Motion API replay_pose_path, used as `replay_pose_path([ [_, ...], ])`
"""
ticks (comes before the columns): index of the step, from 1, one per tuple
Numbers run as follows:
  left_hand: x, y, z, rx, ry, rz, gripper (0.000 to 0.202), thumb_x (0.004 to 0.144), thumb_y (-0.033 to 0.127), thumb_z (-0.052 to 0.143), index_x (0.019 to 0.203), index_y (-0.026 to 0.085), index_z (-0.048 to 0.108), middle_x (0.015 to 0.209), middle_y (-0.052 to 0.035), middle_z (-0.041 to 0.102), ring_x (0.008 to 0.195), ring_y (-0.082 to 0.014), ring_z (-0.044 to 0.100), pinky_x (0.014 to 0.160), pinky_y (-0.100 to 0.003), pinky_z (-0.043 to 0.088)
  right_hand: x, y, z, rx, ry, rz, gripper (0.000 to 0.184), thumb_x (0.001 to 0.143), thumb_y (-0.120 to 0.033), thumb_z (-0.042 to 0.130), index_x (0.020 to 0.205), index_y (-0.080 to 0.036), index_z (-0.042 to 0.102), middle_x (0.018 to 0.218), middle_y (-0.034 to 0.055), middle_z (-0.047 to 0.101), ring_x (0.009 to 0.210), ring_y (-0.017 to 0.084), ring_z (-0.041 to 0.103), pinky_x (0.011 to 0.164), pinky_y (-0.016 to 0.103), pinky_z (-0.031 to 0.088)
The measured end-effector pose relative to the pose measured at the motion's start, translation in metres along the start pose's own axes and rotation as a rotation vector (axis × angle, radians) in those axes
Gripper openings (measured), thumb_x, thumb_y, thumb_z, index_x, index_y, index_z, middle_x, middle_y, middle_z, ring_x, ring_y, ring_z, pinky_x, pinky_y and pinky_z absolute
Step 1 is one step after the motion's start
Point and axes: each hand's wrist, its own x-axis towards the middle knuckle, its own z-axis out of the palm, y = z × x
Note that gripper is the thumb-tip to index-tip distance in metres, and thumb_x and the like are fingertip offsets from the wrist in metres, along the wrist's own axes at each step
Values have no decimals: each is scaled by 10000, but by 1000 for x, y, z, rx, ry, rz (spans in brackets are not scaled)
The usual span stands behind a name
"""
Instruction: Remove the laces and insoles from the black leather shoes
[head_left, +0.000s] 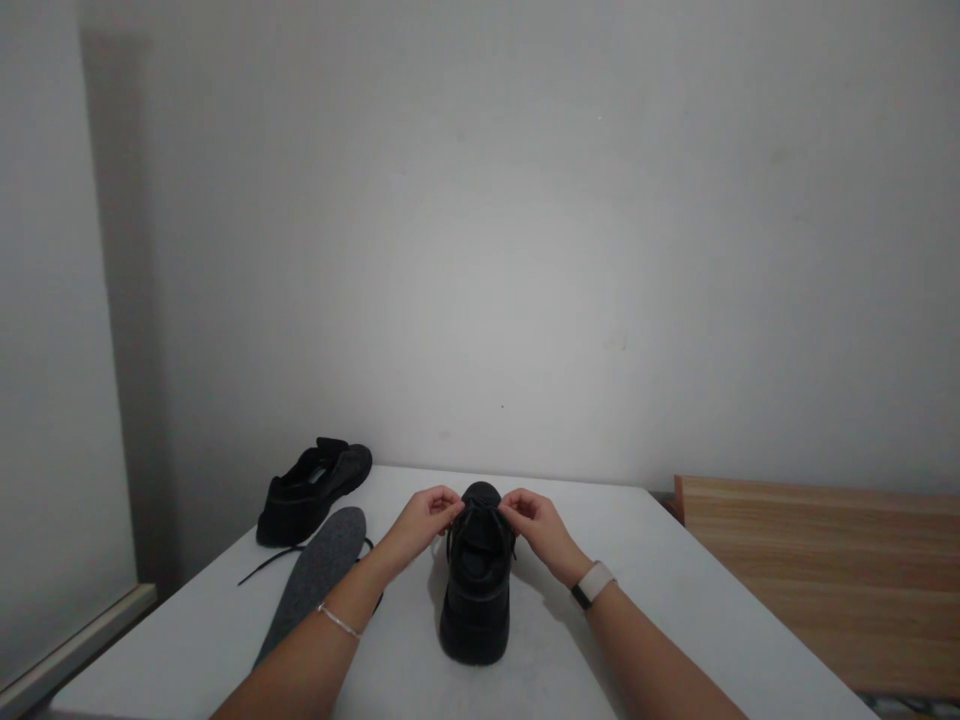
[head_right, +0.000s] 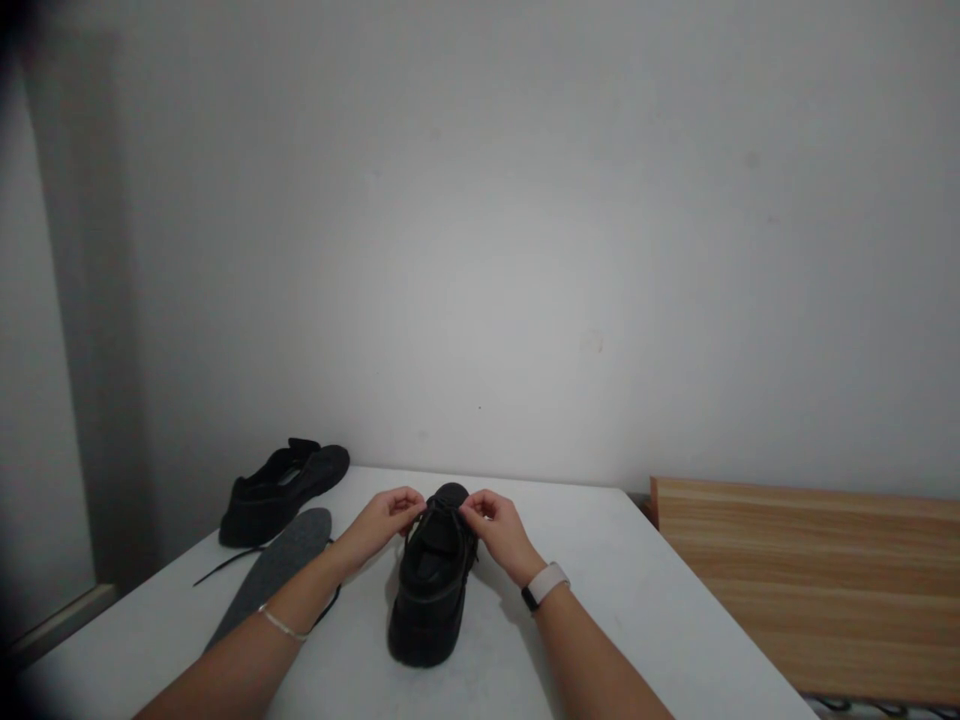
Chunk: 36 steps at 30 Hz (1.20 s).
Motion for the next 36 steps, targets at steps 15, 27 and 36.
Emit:
replay_pose_path([
  [15, 1, -2, -3, 143, 54, 120, 234, 746, 371, 641, 736, 142, 598, 632, 14, 534, 603, -120, 479, 559, -224, 364, 1, 2, -1, -97, 17, -59, 231, 775, -395, 626, 734, -172, 584, 680, -2, 550, 633, 138, 488, 546, 255, 374],
  [27, -5, 19, 1, -126, 103, 65, 187, 741, 319, 656, 706, 170, 549, 657, 8, 602, 656, -125, 531, 665, -235, 392, 4, 3, 1, 90, 109, -31, 260, 733, -413, 685, 735, -181, 568, 663, -20, 552, 621, 130, 481, 580, 265, 358],
  [36, -5, 21, -11, -699, 59, 6, 165, 753, 236, 690, 758, 159, 544, 611, 37, 504, 632, -100, 539, 677, -236, 464, 3, -9, -5, 459, 122, 73, 204, 699, -339, 724, 689, -177, 599, 660, -16, 549, 637, 118, 490, 624, 258, 384],
])
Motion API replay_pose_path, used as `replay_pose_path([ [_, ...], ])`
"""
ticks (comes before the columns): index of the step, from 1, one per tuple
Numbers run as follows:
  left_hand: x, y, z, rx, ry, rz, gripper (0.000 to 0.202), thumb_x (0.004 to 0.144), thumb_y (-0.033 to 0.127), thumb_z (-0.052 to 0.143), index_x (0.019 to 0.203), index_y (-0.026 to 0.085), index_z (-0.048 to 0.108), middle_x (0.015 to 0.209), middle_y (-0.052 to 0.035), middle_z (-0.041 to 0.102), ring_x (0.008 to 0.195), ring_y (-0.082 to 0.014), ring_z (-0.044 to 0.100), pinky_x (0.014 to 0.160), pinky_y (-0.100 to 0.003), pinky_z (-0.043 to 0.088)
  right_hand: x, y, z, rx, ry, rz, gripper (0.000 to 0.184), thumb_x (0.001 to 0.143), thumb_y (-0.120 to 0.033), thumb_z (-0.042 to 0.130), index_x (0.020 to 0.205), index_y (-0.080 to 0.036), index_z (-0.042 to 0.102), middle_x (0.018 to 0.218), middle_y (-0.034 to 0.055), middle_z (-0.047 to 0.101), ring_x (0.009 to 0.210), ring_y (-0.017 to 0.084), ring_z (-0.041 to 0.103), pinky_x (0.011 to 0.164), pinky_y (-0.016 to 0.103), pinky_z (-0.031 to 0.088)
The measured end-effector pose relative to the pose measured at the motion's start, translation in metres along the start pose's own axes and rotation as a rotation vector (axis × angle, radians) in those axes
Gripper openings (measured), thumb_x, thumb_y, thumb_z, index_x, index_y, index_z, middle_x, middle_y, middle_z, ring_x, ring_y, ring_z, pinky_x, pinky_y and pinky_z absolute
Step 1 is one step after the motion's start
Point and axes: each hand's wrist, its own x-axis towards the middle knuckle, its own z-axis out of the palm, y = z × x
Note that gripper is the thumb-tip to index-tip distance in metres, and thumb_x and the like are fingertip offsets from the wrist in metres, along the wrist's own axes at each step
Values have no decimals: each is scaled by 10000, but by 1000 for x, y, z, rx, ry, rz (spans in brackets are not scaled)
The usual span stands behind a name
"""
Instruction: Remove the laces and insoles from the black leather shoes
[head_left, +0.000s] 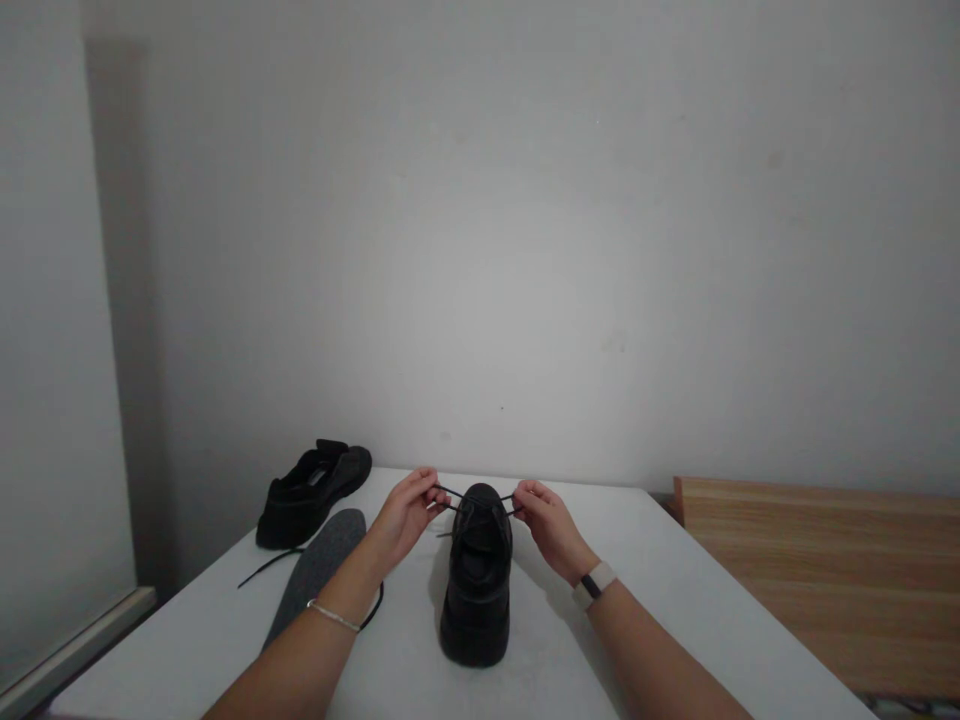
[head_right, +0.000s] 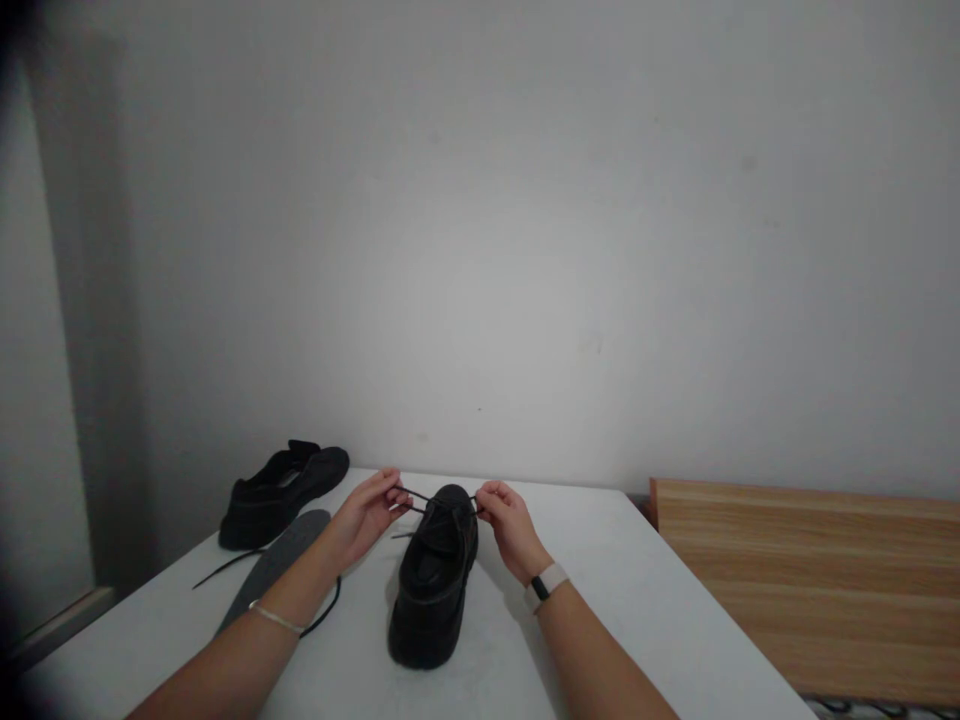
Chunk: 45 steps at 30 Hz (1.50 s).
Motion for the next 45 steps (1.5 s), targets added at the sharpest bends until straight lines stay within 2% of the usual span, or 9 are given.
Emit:
replay_pose_path([
  [2, 0, 3, -1, -30, 5, 13, 169, 743, 212, 698, 774, 159, 540, 603, 44, 487, 553, -73, 491, 557, -185, 442, 1, -5, -3, 83, 24, -7, 214, 712, -357, 711, 672, -187, 587, 650, -24, 516, 633, 114, 475, 631, 260, 395],
  [5, 0, 8, 0, -37, 4, 16, 194, 721, 194, 713, 784, 161, 532, 592, 56, 460, 422, -28, 344, 353, -116, 225, 2, -13, -7, 179, 54, -23, 223, 725, -382, 700, 683, -205, 572, 617, -43, 457, 601, 106, 441, 632, 264, 408],
  [8, -3, 13, 1, -43, -2, 20, 197, 725, 210, 708, 800, 165, 531, 597, 54, 457, 389, -14, 269, 333, -124, 98, 1, -20, -8, 216, 61, -35, 212, 737, -394, 688, 736, -212, 580, 551, -70, 368, 515, 90, 357, 547, 246, 372],
  [15, -10, 12, 3, 157, -169, -4, 183, 772, 319, 652, 837, 167, 573, 571, 42, 458, 467, -70, 414, 406, -174, 261, -1, -20, -8, 29, -26, 11, 261, 763, -447, 639, 818, -194, 606, 414, -100, 357, 384, 62, 272, 413, 220, 217],
  [20, -3, -4, 2, 441, -104, 11, 292, 738, 405, 674, 664, 164, 526, 582, 29, 512, 523, -93, 453, 508, -218, 343, -1, -1, -5, -200, -62, 89, 298, 694, -439, 705, 739, -158, 618, 479, -47, 537, 375, 61, 376, 374, 201, 230],
  [24, 6, -18, -8, 660, 24, 53, 291, 701, 431, 683, 725, 152, 601, 588, 18, 547, 527, -110, 473, 492, -219, 340, -1, 11, -3, -311, -59, 77, 317, 661, -450, 725, 731, -161, 616, 526, -53, 533, 422, 69, 415, 373, 189, 278],
  [28, 10, -28, -14, 814, 31, 78, 313, 686, 410, 694, 831, 132, 689, 692, -44, 651, 613, -154, 545, 532, -240, 371, 1, 16, -4, -371, -53, 34, 300, 677, -438, 711, 745, -160, 623, 559, -41, 534, 465, 82, 438, 391, 195, 311],
  [34, 11, -26, -14, 915, 24, 205, 220, 715, 354, 674, 784, 152, 725, 785, -77, 709, 738, -202, 602, 699, -290, 425, 2, 21, -2, -420, -34, -24, 293, 714, -443, 678, 747, -158, 620, 573, -34, 523, 485, 93, 442, 412, 209, 323],
  [45, 9, -31, -9, 822, 40, 220, 203, 722, 344, 655, 765, 146, 658, 689, -25, 623, 652, -155, 535, 634, -249, 403, 1, 20, 1, -460, 24, -115, 311, 734, -485, 650, 736, -176, 610, 635, 1, 548, 556, 130, 477, 427, 227, 354],
])
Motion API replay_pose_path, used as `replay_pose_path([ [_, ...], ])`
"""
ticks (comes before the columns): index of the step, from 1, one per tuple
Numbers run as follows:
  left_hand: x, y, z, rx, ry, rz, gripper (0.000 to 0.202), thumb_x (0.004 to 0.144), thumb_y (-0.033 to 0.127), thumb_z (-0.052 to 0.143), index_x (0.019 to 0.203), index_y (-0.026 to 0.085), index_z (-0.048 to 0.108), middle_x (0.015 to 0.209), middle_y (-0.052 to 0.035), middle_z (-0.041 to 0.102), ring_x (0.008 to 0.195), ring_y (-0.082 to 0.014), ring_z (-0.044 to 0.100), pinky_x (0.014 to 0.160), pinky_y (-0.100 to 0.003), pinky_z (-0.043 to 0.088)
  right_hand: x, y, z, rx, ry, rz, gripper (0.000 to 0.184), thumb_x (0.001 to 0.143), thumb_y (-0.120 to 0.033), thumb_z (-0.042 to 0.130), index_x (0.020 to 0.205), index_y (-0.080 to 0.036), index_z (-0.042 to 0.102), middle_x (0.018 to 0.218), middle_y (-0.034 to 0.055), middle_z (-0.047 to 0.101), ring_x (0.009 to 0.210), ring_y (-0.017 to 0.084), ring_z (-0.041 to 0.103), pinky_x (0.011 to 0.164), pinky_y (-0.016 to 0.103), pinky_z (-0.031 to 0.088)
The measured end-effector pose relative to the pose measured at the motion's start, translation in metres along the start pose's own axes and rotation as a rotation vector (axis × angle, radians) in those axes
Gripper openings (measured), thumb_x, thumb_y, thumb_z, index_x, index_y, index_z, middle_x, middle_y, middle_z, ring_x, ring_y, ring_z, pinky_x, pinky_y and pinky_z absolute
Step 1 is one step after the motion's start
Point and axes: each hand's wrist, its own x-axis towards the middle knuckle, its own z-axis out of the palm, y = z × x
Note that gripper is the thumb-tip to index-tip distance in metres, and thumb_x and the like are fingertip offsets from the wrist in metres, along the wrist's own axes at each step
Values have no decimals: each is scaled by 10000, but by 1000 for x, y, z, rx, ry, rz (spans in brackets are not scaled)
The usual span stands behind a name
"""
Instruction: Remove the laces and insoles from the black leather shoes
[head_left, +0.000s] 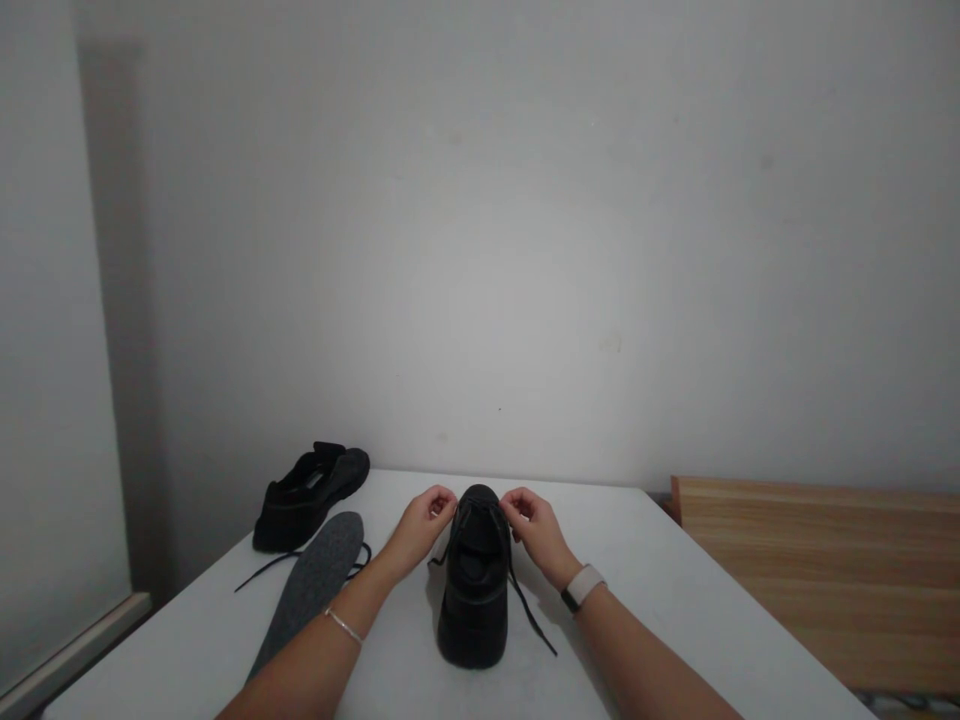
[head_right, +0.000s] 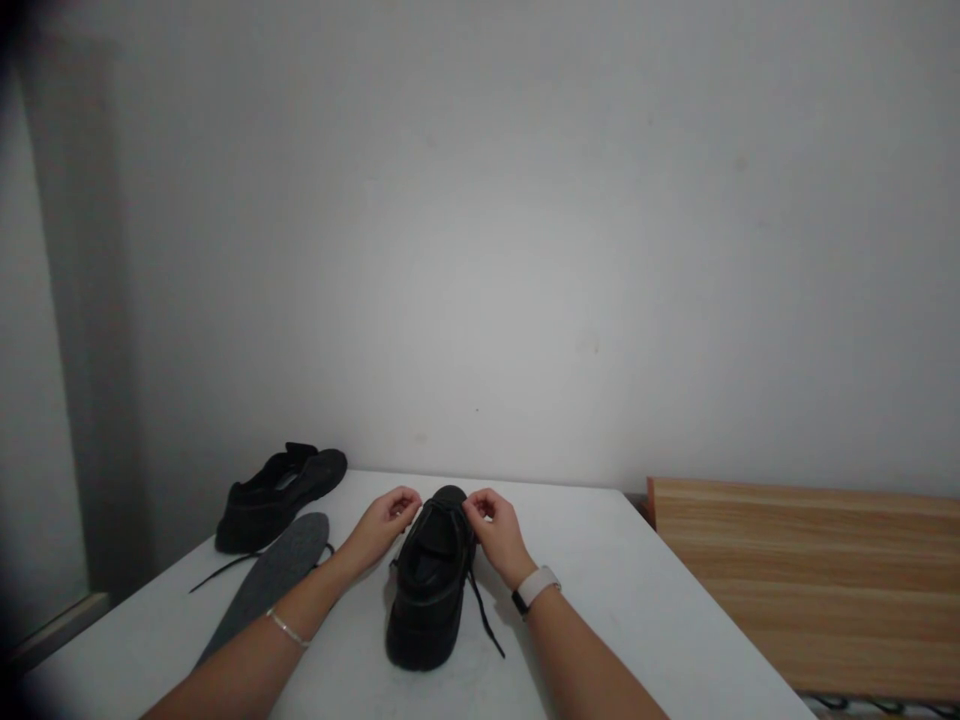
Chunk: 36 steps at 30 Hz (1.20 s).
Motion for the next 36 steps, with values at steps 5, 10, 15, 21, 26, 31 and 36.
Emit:
replay_pose_path([
  [5, 0, 3, -1, -21, -41, -14, 263, 709, 374, 692, 830, 141, 683, 758, -61, 665, 704, -177, 570, 666, -264, 416, -1, 0, 0, 6, -30, -1, 325, 720, -508, 658, 748, -185, 629, 617, 2, 568, 544, 133, 488, 445, 239, 373],
  [10, 0, 2, -1, 2, -31, -1, 234, 713, 363, 684, 792, 143, 671, 699, -38, 638, 654, -164, 550, 619, -252, 400, -2, -3, 2, 9, -25, -14, 312, 719, -501, 660, 728, -192, 619, 635, 5, 572, 564, 139, 490, 471, 248, 383],
  [15, 1, -2, 4, 6, 4, -9, 188, 710, 325, 655, 762, 146, 634, 661, -15, 600, 620, -149, 527, 605, -248, 393, -3, -3, 6, 27, 6, -17, 300, 741, -501, 634, 742, -204, 591, 673, 10, 576, 616, 156, 507, 498, 256, 396],
  [21, 0, 1, 11, 2, 44, 5, 131, 735, 314, 603, 743, 184, 586, 686, 0, 577, 614, -142, 516, 582, -239, 385, -2, 0, 7, 86, 28, -3, 275, 758, -487, 619, 771, -220, 559, 685, 1, 563, 613, 153, 502, 501, 253, 384],
  [26, 1, 5, 10, -30, 60, 17, 125, 737, 307, 602, 722, 189, 565, 706, -6, 589, 694, -163, 543, 659, -257, 404, 1, 0, 5, 196, 18, 24, 273, 731, -457, 659, 783, -211, 553, 639, -24, 527, 561, 129, 466, 486, 244, 351],
  [31, 2, 11, 6, -141, 29, -38, 149, 715, 305, 629, 739, 183, 547, 681, 19, 583, 703, -154, 560, 688, -258, 407, 2, -2, 0, 345, 30, 67, 258, 680, -366, 719, 817, -192, 586, 625, -35, 523, 566, 114, 458, 542, 246, 361],
  [36, 2, 13, 0, -437, 3, -165, 247, 617, 220, 736, 811, 167, 592, 746, 7, 617, 731, -139, 570, 710, -247, 393, 6, -7, -10, 519, 130, 100, 250, 635, -314, 746, 818, -193, 626, 686, -13, 547, 600, 121, 469, 576, 258, 385],
])
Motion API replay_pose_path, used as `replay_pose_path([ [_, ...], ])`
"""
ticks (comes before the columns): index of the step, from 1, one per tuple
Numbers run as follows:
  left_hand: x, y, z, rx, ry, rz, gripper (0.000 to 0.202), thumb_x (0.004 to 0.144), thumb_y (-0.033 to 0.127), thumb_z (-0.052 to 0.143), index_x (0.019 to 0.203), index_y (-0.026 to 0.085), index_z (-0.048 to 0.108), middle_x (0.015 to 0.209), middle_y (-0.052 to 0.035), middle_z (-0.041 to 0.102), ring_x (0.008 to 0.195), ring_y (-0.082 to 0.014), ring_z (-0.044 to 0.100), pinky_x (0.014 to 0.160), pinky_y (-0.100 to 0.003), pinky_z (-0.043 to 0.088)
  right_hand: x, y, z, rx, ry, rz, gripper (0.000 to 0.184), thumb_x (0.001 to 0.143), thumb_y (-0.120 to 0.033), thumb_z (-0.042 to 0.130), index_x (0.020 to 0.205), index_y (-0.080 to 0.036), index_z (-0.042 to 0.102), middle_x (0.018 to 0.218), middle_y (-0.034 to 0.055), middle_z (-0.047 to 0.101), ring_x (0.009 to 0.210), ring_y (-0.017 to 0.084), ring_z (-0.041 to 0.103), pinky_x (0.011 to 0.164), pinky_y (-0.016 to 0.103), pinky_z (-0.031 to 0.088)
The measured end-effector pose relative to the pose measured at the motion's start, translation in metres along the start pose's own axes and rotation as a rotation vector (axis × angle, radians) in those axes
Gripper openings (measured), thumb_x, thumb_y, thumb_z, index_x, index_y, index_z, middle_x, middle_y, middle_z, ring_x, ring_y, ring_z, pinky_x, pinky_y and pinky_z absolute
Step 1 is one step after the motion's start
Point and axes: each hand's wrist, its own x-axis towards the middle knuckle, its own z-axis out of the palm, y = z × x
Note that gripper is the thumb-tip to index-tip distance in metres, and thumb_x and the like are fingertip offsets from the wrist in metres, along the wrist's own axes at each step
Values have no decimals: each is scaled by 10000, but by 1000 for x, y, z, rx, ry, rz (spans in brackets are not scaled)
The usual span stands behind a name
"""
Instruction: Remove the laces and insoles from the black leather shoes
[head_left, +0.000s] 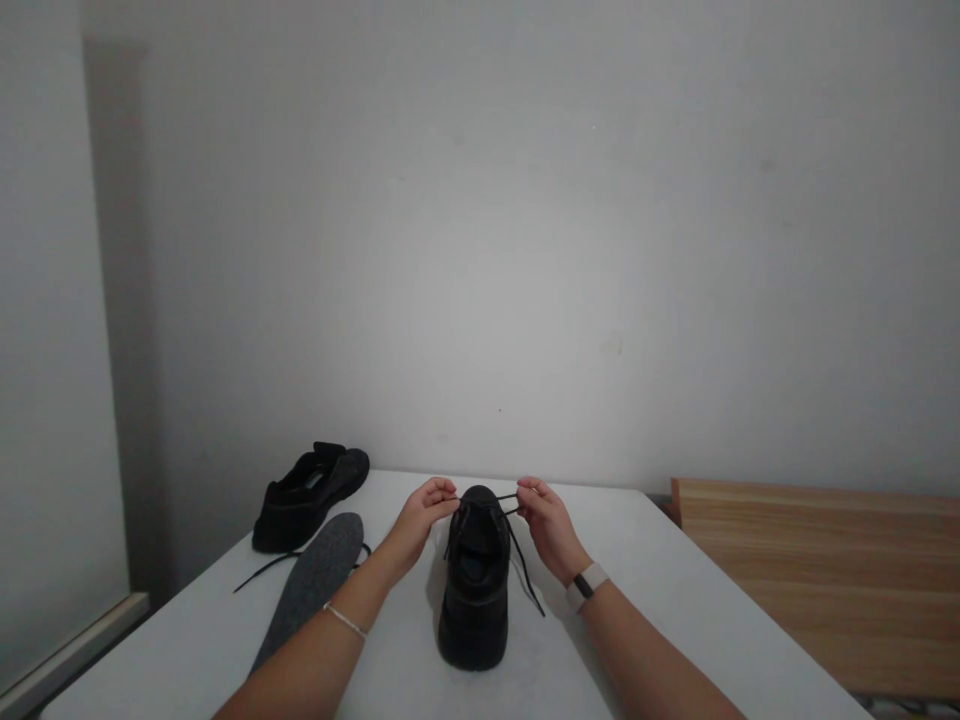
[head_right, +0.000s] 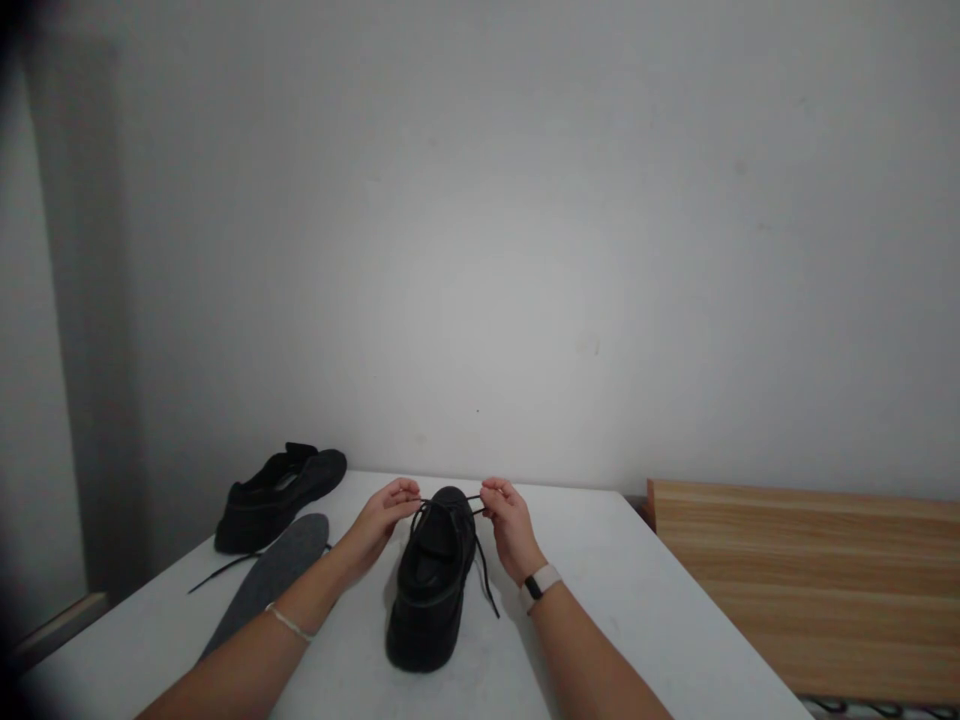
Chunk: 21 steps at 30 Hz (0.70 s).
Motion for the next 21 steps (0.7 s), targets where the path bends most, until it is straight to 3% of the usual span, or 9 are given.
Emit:
replay_pose_path([
  [5, 2, 7, -8, -228, 83, -20, 223, 615, 195, 746, 782, 151, 605, 713, 16, 589, 658, -97, 549, 658, -217, 403, 4, -14, -9, 190, 60, 11, 201, 633, -285, 755, 779, -210, 637, 707, -1, 569, 632, 136, 508, 597, 271, 431],
  [9, 0, 14, -11, -404, 71, -56, 246, 618, 158, 748, 810, 154, 594, 734, 1, 611, 710, -126, 600, 722, -258, 469, 8, -23, -18, 341, 75, 21, 173, 666, -269, 744, 774, -214, 620, 663, -35, 538, 602, 105, 497, 617, 258, 458],
  [11, -1, 17, -12, -452, 68, -60, 258, 633, 142, 745, 838, 159, 588, 708, 9, 601, 654, -114, 588, 658, -246, 486, 10, -26, -22, 404, 60, 29, 154, 688, -256, 733, 754, -208, 602, 613, -51, 494, 568, 92, 474, 588, 244, 459],
  [16, 0, 20, -16, -425, 120, -39, 264, 661, 128, 737, 867, 155, 575, 690, 18, 577, 521, -59, 500, 421, -139, 390, 10, -34, -25, 506, -7, 42, 173, 728, -200, 707, 686, -189, 539, 562, -75, 406, 424, 49, 302, 358, 168, 289],
  [21, 0, 22, -18, -431, 116, -35, 302, 650, 114, 741, 891, 150, 562, 853, -48, 641, 506, -33, 463, 341, -90, 276, 6, -43, -25, 586, -73, 38, 198, 751, -147, 684, 682, -183, 501, 566, -89, 364, 397, 29, 211, 327, 136, 235],
])
